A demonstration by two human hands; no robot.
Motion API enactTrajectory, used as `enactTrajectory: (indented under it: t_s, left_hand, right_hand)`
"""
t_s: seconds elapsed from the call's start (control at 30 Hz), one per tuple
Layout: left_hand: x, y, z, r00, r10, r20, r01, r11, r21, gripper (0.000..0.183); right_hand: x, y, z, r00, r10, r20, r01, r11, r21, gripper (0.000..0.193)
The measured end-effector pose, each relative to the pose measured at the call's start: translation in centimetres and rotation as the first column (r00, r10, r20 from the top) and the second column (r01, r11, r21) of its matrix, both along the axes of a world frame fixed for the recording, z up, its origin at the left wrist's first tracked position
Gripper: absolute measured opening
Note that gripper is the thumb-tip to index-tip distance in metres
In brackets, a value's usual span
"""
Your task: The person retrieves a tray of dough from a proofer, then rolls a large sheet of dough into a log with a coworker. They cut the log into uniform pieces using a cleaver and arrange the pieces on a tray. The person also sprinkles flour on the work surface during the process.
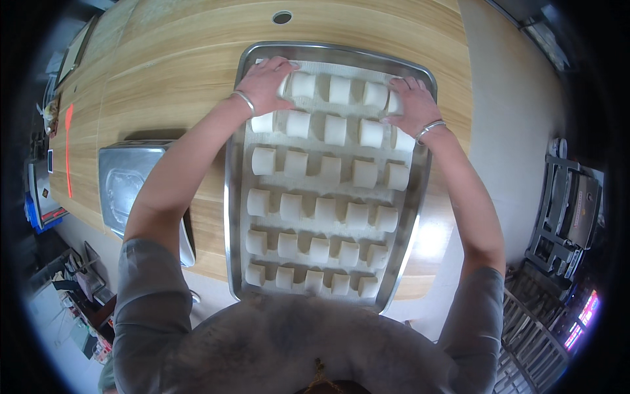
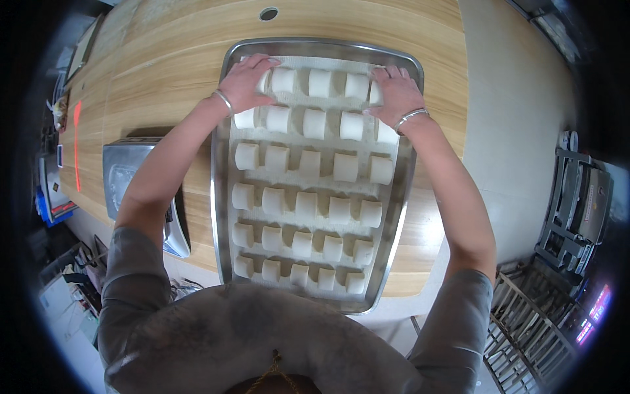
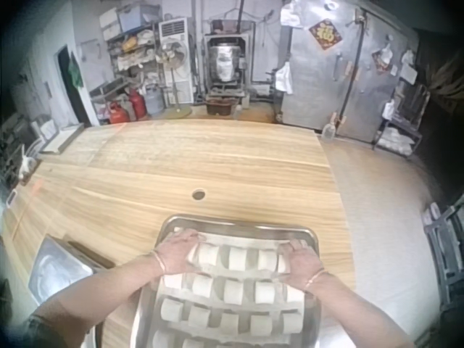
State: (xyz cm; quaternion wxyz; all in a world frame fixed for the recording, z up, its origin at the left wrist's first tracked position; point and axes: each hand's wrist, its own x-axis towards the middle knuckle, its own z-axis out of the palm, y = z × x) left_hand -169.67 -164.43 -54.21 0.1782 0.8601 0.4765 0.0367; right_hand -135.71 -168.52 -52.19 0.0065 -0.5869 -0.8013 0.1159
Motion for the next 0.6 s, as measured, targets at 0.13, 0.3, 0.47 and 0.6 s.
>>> enactTrajectory:
  t_s: [0.13,0.3,0.47,0.6]
  left_hand:
    - [-1.4,0.5,0.3,0.999,0.009,-0.041,-0.013,0.995,-0.104,0.064]
    - [-1.7,0.7,-0.1,0.999,0.037,0.005,-0.037,0.999,-0.038,0.055]
    - [-1.9,0.8,-0.3,0.999,0.031,-0.021,-0.031,0.999,0.011,0.053]
    - [-2.0,0.8,-0.3,0.999,0.016,-0.034,-0.016,1.000,0.011,0.052]
  right_hand:
    - [1.5,0.3,0.2,0.998,-0.055,0.005,0.056,0.997,-0.062,0.059]
    - [1.8,0.3,-0.1,0.998,-0.056,0.002,0.056,0.997,-0.046,0.056]
    - [1.9,0.0,-0.2,0.999,-0.041,-0.017,0.040,0.998,-0.056,0.055]
    - [2.0,-0.2,-0.4,0.999,-0.039,-0.016,0.038,0.998,-0.044,0.054]
